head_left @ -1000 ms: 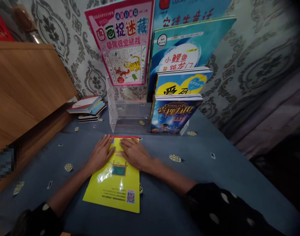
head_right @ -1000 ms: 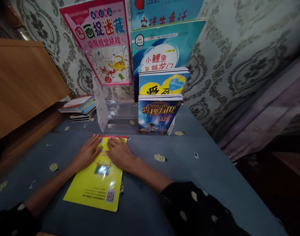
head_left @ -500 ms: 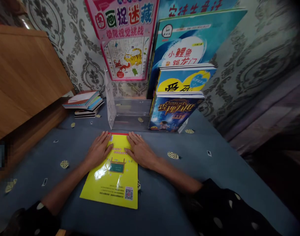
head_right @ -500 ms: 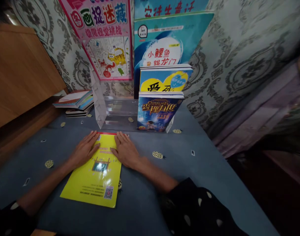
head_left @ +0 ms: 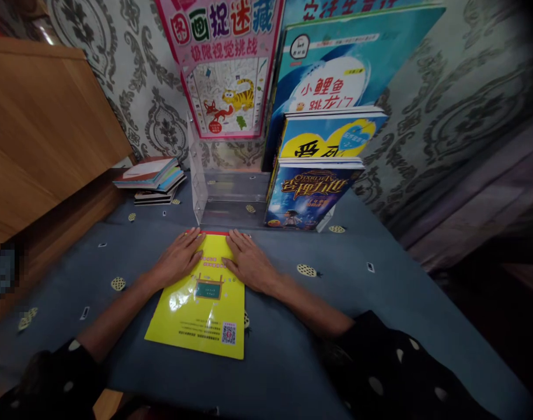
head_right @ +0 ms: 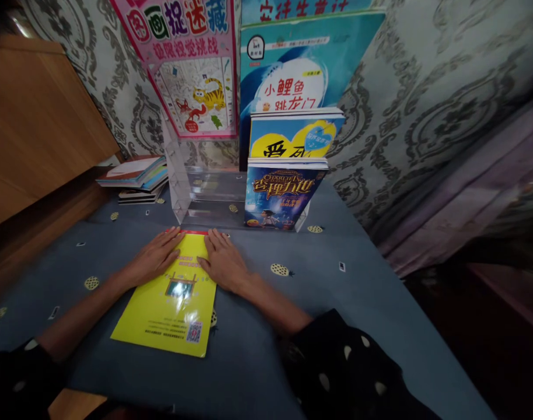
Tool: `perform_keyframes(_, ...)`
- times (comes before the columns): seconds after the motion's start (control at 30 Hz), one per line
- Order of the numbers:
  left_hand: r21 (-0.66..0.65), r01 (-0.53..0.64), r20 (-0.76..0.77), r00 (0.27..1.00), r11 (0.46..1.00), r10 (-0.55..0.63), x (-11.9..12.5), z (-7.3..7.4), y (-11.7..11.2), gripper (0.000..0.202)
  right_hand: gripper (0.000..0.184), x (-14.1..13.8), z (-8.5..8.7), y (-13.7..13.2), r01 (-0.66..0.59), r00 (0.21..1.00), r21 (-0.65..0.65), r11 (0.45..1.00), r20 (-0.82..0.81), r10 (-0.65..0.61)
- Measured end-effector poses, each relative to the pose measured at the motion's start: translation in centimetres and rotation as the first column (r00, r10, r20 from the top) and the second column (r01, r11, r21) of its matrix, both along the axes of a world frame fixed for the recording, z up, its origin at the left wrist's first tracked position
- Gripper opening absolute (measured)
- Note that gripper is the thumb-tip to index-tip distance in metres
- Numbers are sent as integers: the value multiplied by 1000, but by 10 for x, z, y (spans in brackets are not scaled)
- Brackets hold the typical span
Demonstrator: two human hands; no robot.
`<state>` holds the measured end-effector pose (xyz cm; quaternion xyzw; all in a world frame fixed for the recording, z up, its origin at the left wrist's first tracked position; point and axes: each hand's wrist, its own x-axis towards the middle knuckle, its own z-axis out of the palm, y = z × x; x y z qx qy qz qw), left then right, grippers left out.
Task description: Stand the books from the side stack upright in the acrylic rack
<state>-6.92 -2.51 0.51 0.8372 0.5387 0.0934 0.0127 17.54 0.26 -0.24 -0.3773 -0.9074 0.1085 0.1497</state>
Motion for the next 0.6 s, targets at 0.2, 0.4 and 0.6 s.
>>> perform_keyframes(0.2, -30, 111, 53, 993, 993, -109, -3, 2, 4, 54, 62, 2, -3, 2, -28, 1000, 11, 1000, -8, 28)
perform_keyframes(0.4, -32, 101, 71, 993, 994, -98, -2, -1, 5, 54, 59, 6, 3, 0, -121, 991, -4, 993, 50, 121)
perform_keyframes(0.6, -84, 84, 127, 989, 993, -73, -5, -4, 7, 55, 53, 7, 4, -11, -239, 969, 2, 971, 59, 239)
